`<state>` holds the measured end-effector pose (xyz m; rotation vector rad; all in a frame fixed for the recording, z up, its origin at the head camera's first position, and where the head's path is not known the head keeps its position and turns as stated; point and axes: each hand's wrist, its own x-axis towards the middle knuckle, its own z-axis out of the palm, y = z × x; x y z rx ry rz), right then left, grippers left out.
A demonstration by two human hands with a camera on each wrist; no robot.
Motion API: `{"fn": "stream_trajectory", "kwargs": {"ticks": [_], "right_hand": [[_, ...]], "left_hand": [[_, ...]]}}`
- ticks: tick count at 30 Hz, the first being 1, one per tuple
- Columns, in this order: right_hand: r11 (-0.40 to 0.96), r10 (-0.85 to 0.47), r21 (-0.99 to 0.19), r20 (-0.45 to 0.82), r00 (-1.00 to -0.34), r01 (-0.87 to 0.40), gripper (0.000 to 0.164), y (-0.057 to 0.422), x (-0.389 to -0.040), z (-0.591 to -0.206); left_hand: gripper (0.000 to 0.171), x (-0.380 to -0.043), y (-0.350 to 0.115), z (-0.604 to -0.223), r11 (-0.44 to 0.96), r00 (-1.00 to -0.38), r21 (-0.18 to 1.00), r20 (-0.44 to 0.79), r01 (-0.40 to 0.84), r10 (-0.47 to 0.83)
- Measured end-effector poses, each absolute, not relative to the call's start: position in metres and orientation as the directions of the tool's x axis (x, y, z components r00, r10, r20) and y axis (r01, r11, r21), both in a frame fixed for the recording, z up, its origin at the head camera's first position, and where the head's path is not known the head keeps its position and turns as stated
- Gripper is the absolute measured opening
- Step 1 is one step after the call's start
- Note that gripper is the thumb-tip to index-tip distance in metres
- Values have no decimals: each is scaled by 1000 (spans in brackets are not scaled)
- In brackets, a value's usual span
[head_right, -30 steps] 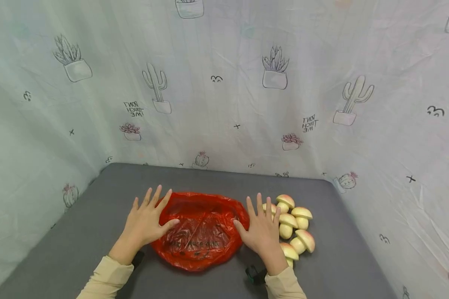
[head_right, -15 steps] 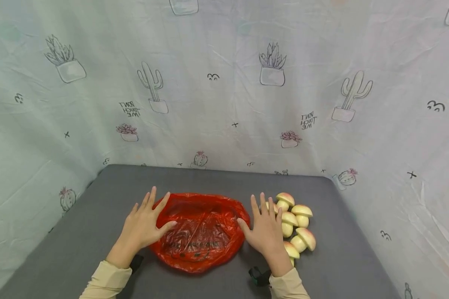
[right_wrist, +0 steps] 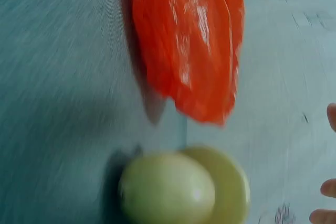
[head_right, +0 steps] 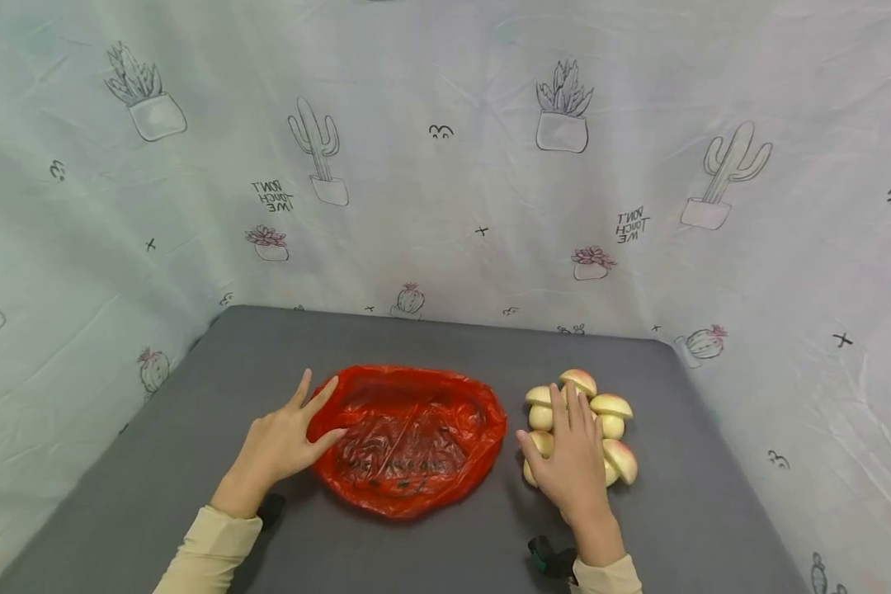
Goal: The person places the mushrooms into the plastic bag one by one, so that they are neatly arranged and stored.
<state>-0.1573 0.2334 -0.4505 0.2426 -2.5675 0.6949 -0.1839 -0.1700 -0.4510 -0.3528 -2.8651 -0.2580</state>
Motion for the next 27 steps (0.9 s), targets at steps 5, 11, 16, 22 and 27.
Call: {"fn": "stream_trajectory", "kwargs": {"ticks": [5, 11, 16, 22, 27], "right_hand": [[826, 14, -499, 484, -875, -262, 80, 258, -140, -452], [785, 70, -586, 408, -910, -202, 86, 273, -119, -458], [771, 84, -612, 371, -925, -176, 90, 277, -110, -465], [761, 87, -631, 329, -940, -151, 94, 278, -105, -478], [771, 73, -605, 396, -915, -200, 94, 280, -101, -487]], "left_hand": [[73, -187, -172, -453, 925, -920, 170, 261, 340, 291], [66, -188, -175, -456, 888, -883, 162, 281, 431, 377], [58, -190, -177, -457, 879, -886, 198, 273, 434, 376], [50, -192, -180, -460, 873, -907, 270, 235, 407, 350], [46, -196, -181, -460, 837, -872, 284, 302, 468, 385]]}}
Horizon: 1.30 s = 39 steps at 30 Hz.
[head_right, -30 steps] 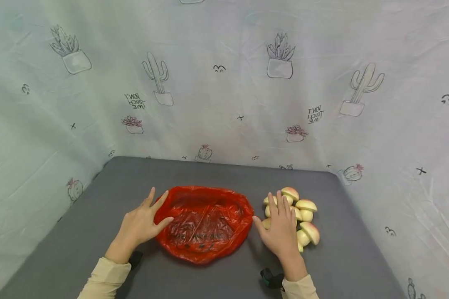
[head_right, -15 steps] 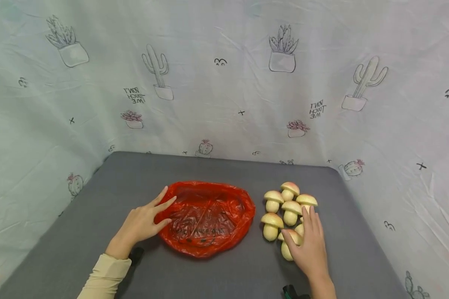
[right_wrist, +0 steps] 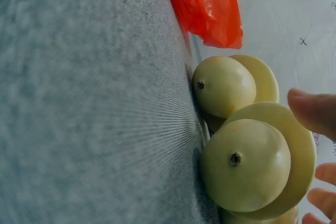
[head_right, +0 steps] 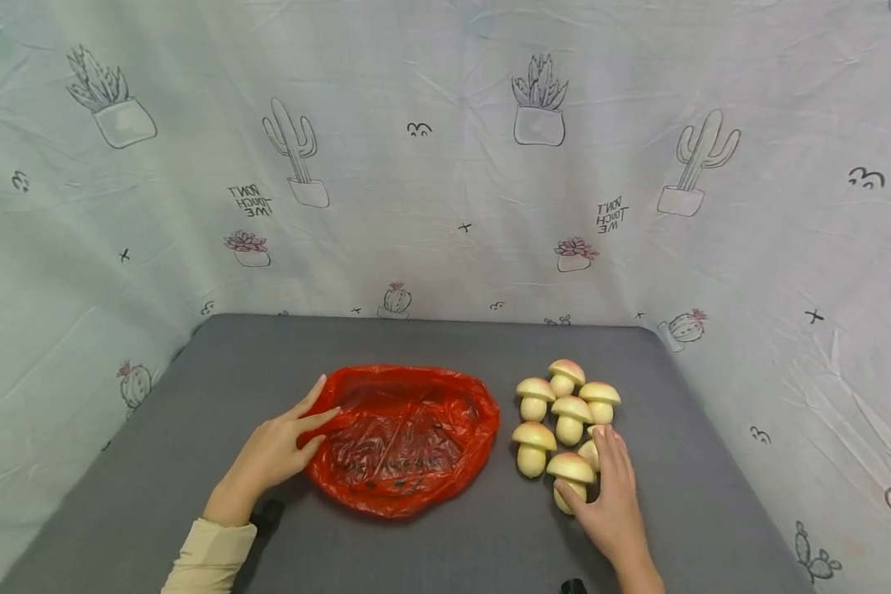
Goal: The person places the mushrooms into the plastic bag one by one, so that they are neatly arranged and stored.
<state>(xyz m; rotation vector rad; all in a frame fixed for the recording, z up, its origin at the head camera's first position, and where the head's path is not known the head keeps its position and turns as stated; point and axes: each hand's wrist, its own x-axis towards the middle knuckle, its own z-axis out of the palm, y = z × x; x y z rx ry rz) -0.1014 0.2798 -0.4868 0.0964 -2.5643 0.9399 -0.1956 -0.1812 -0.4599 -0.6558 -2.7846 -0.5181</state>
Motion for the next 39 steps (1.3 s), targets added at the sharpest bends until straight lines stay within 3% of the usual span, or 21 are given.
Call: {"fn": "stream_trajectory", "kwargs": {"ticks": [10, 18, 30, 39], "right_hand": [[766, -47, -544, 484, -874, -343, 94, 278, -99, -494], [779, -101, -516, 457, -884, -356, 93, 279, -99, -500], [797, -155, -410, 573, -805, -445, 96, 280, -104, -505], [798, -60, -499, 492, -868, -338, 92, 278, -97, -494]], "left_hand": [[41, -196, -181, -462, 821, -834, 246, 363, 515, 415], [41, -196, -181, -464, 818, -818, 226, 393, 529, 420], [34, -195, -181, -467, 805, -797, 205, 405, 557, 448], [37, -195, -181, -468, 815, -815, 232, 403, 531, 417]]}}
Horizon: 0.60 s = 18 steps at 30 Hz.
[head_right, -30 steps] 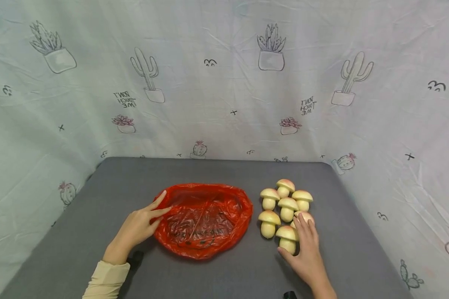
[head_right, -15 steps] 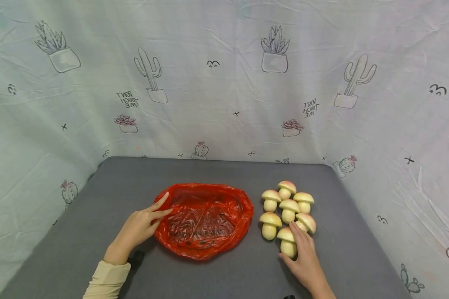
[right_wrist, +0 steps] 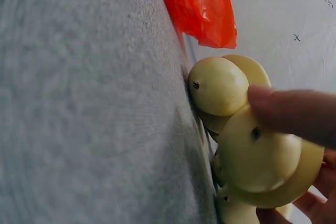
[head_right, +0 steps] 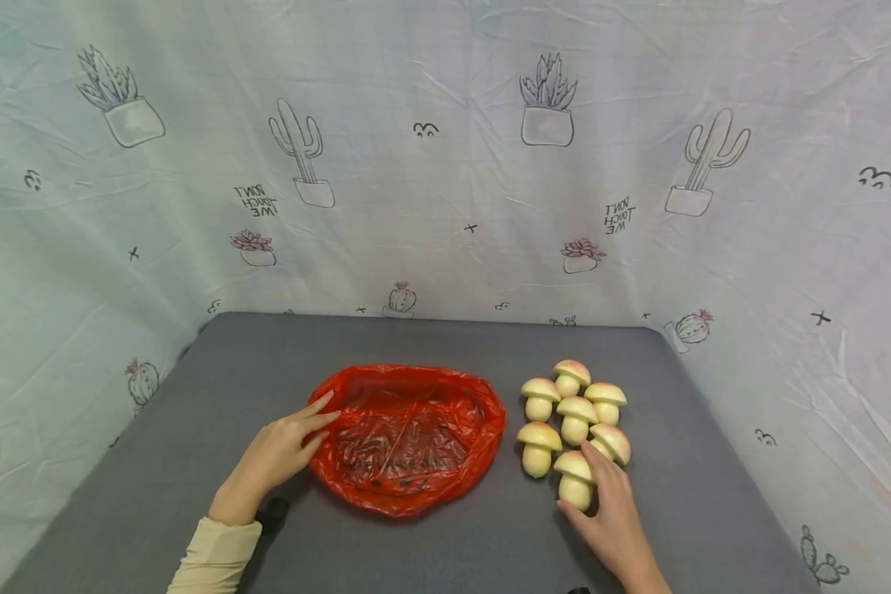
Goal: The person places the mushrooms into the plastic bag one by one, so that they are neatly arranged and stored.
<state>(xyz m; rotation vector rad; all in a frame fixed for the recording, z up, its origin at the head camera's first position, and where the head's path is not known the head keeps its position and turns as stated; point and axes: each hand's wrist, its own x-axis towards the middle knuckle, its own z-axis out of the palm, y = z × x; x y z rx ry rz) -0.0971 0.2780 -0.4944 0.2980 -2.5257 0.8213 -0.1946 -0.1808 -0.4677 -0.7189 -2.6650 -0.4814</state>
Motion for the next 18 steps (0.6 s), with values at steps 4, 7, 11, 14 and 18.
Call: {"fn": "stream_trajectory", "kwargs": {"ticks": [4, 7, 11, 14, 18], "right_hand": [[783, -29, -540, 463, -886, -308, 93, 275, -96, -487], [782, -9, -547, 472, -882, -301, 93, 272, -96, -483], [789, 4, -530, 510, -860, -311, 92, 267, -98, -479], [778, -9, -531, 527, -850, -337, 92, 260, -102, -476], [734, -59, -548, 536, -842, -401, 90, 247, -111, -475]], "left_hand": [[38, -195, -181, -468, 816, -820, 240, 396, 526, 413], [38, -196, -181, -467, 815, -820, 241, 399, 526, 411], [38, -195, -180, -467, 815, -814, 235, 411, 529, 410], [39, -194, -180, -467, 815, -817, 242, 409, 526, 406], [39, -193, -180, -468, 815, -825, 255, 398, 520, 401]]}}
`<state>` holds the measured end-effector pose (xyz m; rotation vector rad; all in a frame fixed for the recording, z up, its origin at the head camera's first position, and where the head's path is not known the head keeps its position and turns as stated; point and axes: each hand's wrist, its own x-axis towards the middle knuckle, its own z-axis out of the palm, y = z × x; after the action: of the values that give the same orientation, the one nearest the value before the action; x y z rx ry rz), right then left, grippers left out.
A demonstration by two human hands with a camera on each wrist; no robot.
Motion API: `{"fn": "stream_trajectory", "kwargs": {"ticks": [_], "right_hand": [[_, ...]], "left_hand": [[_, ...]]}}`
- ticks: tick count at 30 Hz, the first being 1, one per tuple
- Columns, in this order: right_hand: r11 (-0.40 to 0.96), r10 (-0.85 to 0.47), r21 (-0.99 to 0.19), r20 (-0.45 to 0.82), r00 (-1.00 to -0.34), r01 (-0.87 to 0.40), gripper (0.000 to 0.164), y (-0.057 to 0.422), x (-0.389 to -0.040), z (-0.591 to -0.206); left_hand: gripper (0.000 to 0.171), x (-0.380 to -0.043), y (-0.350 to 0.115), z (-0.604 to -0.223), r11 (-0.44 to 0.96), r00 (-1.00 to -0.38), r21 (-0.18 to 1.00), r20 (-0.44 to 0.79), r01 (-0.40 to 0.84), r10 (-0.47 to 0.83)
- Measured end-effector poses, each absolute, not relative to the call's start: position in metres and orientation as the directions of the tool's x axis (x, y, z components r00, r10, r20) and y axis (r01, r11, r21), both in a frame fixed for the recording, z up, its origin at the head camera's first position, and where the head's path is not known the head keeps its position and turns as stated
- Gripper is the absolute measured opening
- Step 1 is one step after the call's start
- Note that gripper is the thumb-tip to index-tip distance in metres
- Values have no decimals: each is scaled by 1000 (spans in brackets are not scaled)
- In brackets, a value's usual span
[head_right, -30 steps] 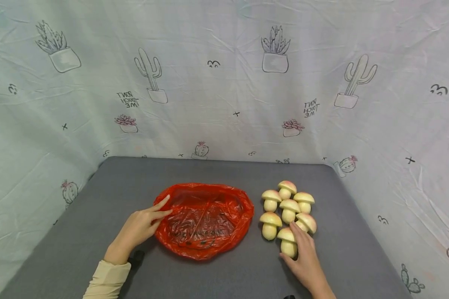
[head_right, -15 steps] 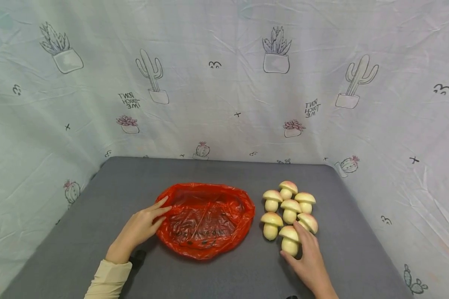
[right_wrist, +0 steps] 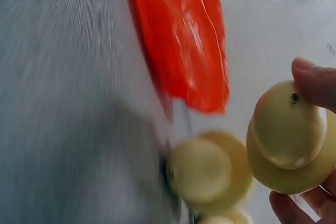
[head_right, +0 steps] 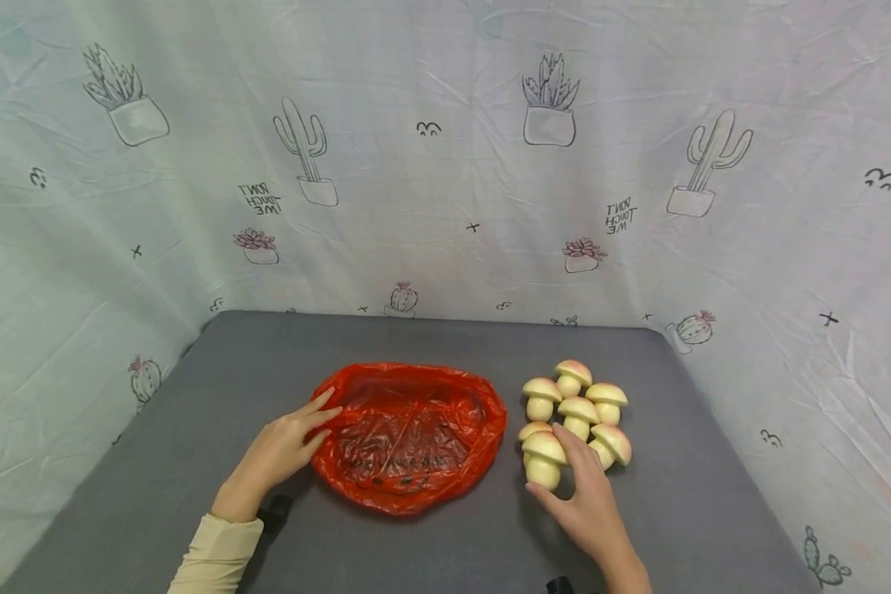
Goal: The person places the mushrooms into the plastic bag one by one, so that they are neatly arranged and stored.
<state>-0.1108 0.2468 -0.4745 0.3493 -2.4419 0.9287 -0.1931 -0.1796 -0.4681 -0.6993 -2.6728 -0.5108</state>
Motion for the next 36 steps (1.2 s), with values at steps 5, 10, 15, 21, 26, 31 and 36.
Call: {"fn": "stream_trajectory", "kwargs": {"ticks": [5, 10, 15, 21, 26, 31, 36], "right_hand": [[681, -138, -553, 548, -825, -481, 88, 227, -126, -472], [669, -206, -543, 520, -829, -507, 85, 209, -137, -470], [621, -271, -595, 447, -852, -510, 80, 186, -153, -460], [541, -328, -680, 370, -869, -494, 76, 154, -173, -453], [504, -381, -718, 315, -869, -481, 78, 130, -189, -448], [508, -438, -699, 295, -850, -504, 80, 107, -205, -446], [522, -493, -685, 245, -835, -509, 78, 85, -217, -445]], "left_hand": [[38, -192, -179, -468, 826, -836, 249, 380, 505, 396], [38, -191, -177, -469, 830, -846, 257, 360, 495, 394], [38, -195, -176, -469, 820, -828, 254, 397, 514, 396], [38, -194, -179, -470, 808, -825, 273, 403, 522, 396], [38, -194, -179, -469, 798, -828, 289, 385, 529, 409], [38, -193, -179, -467, 796, -834, 303, 373, 524, 407], [38, -193, -178, -465, 796, -830, 298, 381, 526, 406]]}}
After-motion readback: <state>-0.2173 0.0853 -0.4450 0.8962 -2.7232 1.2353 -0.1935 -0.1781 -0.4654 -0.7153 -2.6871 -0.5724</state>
